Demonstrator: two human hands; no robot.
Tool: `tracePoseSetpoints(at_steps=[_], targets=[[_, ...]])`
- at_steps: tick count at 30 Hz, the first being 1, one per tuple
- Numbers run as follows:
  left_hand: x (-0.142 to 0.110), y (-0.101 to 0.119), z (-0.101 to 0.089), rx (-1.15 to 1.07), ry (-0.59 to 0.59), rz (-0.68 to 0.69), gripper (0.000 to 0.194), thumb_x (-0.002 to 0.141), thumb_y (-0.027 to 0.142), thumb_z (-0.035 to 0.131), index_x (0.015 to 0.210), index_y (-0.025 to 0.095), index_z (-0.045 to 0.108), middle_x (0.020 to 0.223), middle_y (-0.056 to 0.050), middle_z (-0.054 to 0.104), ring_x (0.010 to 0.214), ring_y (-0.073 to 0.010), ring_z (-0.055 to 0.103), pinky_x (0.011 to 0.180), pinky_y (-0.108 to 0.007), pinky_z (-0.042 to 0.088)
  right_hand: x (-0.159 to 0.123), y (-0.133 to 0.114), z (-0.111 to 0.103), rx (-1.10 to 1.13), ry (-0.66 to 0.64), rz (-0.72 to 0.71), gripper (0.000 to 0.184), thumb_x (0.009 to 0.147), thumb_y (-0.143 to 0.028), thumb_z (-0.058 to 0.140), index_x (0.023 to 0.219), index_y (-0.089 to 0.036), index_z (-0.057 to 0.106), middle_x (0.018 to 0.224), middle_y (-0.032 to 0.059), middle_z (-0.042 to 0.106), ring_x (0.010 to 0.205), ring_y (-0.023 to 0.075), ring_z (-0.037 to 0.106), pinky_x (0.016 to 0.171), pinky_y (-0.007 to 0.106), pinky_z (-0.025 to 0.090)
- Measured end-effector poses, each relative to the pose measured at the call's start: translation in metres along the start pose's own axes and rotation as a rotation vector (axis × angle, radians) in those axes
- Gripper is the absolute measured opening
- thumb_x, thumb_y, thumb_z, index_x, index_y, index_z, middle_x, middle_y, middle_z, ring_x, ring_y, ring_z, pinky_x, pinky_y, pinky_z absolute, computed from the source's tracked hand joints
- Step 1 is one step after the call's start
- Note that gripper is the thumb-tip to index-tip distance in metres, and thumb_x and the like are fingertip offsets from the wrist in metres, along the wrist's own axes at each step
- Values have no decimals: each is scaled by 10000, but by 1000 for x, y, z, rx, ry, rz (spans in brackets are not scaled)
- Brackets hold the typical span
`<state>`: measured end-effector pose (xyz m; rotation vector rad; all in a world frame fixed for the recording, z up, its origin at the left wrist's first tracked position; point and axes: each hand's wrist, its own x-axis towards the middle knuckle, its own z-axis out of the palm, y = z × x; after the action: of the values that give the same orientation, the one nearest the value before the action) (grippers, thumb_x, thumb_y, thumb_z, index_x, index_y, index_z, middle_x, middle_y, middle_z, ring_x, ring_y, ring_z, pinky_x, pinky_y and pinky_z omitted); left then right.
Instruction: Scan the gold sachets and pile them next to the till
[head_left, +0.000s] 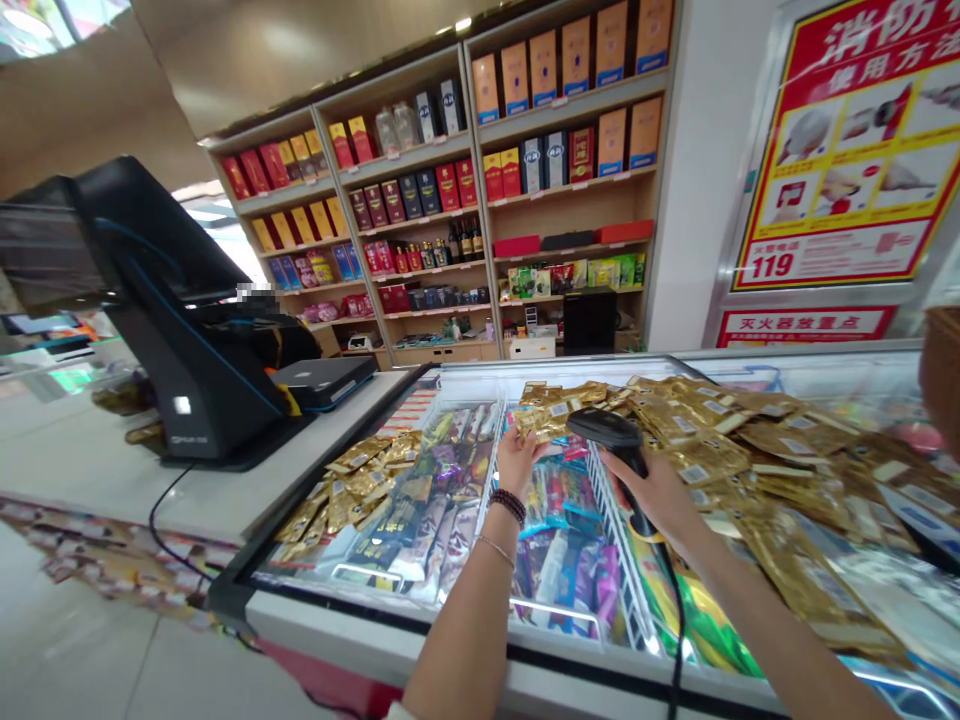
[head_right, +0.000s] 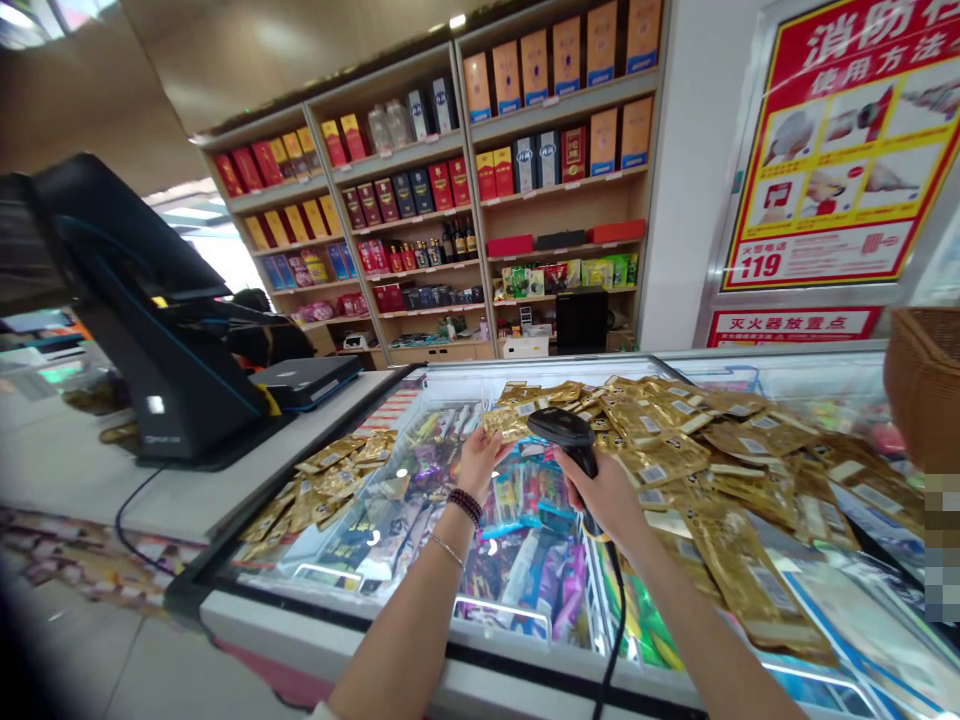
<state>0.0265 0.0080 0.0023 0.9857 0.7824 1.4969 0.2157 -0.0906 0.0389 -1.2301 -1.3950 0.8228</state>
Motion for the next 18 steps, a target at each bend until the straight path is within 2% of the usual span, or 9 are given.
tracePoseSetpoints(at_steps=[7, 18], targets=[[0, -1, 1, -8, 23, 5, 267, 757, 270, 836, 926, 178, 651, 890, -42, 749, 890, -200, 754, 1032, -477, 585, -3, 6, -4, -35, 19, 17, 470, 882, -617, 629, 612, -248, 517, 419, -12, 561, 372, 129, 496, 444, 272, 396], [-1, 0, -3, -3, 24, 5, 298, 735, 287, 854, 916, 165, 651, 892, -48, 751, 915, -216, 755, 1041, -490, 573, -5, 4, -5, -7, 49, 27, 470, 857, -603, 650, 588, -239, 522, 409, -2, 558, 354, 123, 488, 414, 255, 389]])
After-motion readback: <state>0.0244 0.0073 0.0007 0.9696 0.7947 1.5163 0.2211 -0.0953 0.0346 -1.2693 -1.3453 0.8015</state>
